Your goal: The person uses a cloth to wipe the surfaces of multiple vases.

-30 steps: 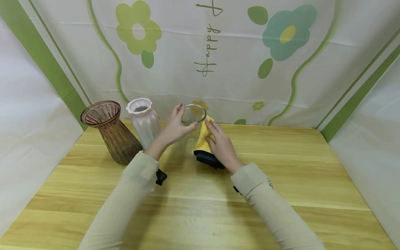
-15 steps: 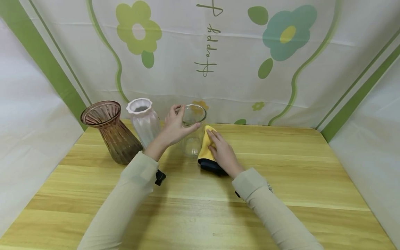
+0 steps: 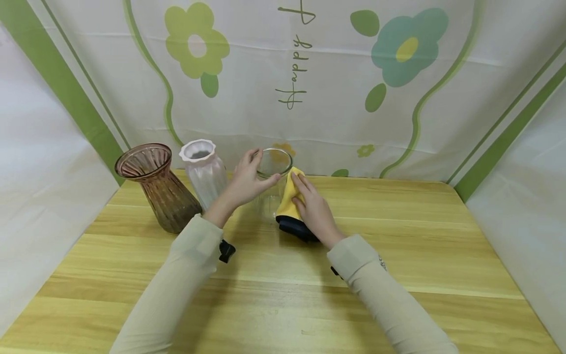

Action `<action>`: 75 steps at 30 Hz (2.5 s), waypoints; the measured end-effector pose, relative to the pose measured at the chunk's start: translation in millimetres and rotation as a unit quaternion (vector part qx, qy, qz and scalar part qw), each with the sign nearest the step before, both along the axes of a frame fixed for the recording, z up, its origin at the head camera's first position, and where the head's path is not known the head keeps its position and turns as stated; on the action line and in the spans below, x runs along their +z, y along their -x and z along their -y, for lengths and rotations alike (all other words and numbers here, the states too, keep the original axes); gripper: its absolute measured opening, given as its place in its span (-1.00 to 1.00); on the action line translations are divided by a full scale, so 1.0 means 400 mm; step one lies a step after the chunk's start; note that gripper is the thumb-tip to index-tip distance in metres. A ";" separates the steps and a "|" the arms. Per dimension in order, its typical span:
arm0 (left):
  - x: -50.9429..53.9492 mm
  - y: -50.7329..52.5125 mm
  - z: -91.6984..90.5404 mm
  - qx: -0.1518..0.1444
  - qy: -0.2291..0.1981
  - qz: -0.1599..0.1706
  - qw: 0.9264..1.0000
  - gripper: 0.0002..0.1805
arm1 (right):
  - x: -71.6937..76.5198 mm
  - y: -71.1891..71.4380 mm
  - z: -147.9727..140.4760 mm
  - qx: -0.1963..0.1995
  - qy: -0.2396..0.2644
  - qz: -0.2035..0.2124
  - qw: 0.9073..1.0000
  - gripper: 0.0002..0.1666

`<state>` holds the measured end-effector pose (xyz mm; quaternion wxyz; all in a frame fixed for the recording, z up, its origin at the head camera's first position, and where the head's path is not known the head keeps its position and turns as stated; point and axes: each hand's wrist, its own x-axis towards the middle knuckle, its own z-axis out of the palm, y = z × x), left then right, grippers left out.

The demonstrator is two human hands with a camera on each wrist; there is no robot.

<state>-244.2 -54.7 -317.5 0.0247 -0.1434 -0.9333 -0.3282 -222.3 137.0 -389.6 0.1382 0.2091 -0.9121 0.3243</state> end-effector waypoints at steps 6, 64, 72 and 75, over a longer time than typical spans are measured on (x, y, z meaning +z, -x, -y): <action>-0.007 0.004 0.003 -0.014 -0.006 0.013 1.000 0.01 | 0.013 0.002 0.004 0.000 0.010 0.007 1.000 -0.27; -0.015 0.003 -0.008 0.023 -0.039 -0.001 0.999 0.11 | -0.024 0.003 -0.016 0.002 -0.085 0.054 0.995 -0.25; -0.005 -0.002 -0.008 0.025 -0.027 -0.013 0.999 0.05 | -0.028 -0.003 -0.018 -0.004 -0.093 0.056 0.994 -0.27; -0.002 -0.003 -0.004 0.020 -0.026 -0.008 0.999 0.04 | -0.020 0.000 -0.017 0.002 -0.072 0.042 0.997 -0.27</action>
